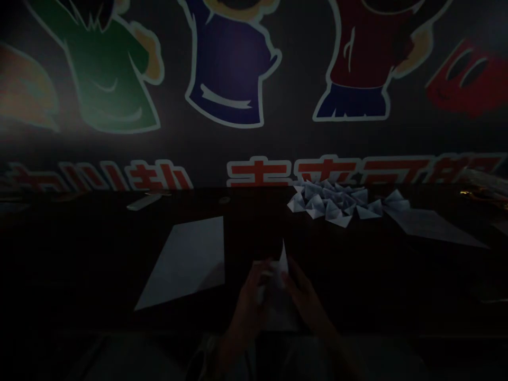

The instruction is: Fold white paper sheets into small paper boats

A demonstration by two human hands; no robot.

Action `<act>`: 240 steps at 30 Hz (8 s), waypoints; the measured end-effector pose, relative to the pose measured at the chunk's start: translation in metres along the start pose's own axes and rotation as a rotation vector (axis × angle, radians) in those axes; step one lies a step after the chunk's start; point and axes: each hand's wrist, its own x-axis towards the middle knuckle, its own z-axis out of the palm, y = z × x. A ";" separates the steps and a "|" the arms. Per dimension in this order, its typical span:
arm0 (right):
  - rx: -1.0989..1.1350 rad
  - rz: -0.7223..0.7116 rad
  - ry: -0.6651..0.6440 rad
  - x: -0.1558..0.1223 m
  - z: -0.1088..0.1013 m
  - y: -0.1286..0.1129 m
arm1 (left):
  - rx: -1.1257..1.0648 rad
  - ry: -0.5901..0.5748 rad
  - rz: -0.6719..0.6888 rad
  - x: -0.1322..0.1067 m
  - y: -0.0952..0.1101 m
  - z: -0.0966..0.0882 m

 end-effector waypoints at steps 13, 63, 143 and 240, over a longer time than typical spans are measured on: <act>-0.199 0.053 -0.252 0.056 -0.073 -0.005 | 0.662 -0.432 0.268 -0.012 -0.001 0.024; -0.552 -0.555 -0.598 0.085 -0.057 0.046 | 0.829 -0.393 0.343 0.071 -0.088 -0.009; -1.173 -0.686 -0.187 0.002 -0.086 0.004 | 0.913 -0.334 0.187 0.074 -0.069 0.001; -1.146 -0.942 -0.216 -0.058 -0.016 0.023 | 0.891 -0.705 0.254 -0.038 -0.023 -0.041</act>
